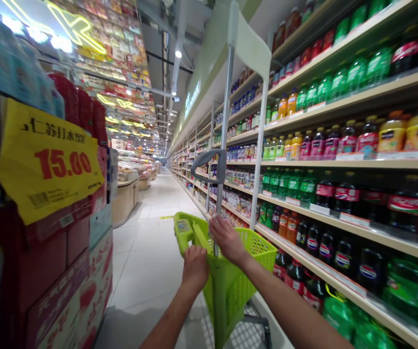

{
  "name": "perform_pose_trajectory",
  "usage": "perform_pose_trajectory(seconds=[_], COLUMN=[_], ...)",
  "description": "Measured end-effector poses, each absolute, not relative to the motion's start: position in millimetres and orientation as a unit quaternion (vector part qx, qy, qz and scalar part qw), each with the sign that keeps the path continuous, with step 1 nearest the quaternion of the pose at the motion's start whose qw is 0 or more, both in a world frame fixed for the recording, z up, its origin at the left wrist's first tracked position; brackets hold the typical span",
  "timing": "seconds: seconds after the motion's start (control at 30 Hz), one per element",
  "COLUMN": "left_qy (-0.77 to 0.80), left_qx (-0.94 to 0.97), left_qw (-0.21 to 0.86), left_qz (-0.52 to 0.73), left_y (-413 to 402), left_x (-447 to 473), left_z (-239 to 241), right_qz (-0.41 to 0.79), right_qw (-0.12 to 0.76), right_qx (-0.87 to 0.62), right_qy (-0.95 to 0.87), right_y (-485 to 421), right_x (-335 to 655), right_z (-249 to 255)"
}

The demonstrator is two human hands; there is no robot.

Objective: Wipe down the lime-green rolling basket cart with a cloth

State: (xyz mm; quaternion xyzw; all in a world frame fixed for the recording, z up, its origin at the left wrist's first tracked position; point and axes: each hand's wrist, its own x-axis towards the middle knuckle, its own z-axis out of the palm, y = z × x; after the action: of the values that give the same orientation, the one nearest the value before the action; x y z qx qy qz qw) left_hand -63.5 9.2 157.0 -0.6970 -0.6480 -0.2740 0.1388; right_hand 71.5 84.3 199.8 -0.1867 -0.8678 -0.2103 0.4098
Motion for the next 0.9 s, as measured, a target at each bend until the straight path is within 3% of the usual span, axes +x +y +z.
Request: perform_pose_trajectory(seconds=[0.07, 0.2, 0.43, 0.53, 0.77, 0.9], left_qy=[-0.648, -0.659, -0.605, -0.581, -0.553, -0.561], left_qx=[-0.695, -0.684, -0.737, -0.773, -0.783, -0.774], left_qw=[0.136, 0.142, 0.050, 0.047, 0.114, 0.093], left_qz=[-0.281, -0.280, -0.297, -0.252, -0.263, -0.279], left_y=[6.3, -0.6, -6.8, -7.7, -16.7, -21.5], left_x=[-57.5, -33.4, -33.0, -48.9, -15.2, 23.0], left_z=[156.0, 154.1, 171.4, 175.7, 162.2, 156.6], right_qz=[-0.155, -0.093, 0.130, 0.224, 0.100, 0.053], right_qw=[0.399, 0.465, 0.635, 0.650, 0.507, 0.505], right_qx=[-0.150, -0.160, -0.297, -0.329, -0.389, -0.443], right_qy=[-0.891, -0.866, -0.701, -0.647, -0.763, -0.738], right_y=[77.5, 59.1, 24.0, 21.0, 19.6, 6.8], right_x=[76.7, 84.3, 96.6, 92.1, 120.3, 148.6], right_z=[162.1, 125.3, 171.5, 184.8, 158.1, 153.7])
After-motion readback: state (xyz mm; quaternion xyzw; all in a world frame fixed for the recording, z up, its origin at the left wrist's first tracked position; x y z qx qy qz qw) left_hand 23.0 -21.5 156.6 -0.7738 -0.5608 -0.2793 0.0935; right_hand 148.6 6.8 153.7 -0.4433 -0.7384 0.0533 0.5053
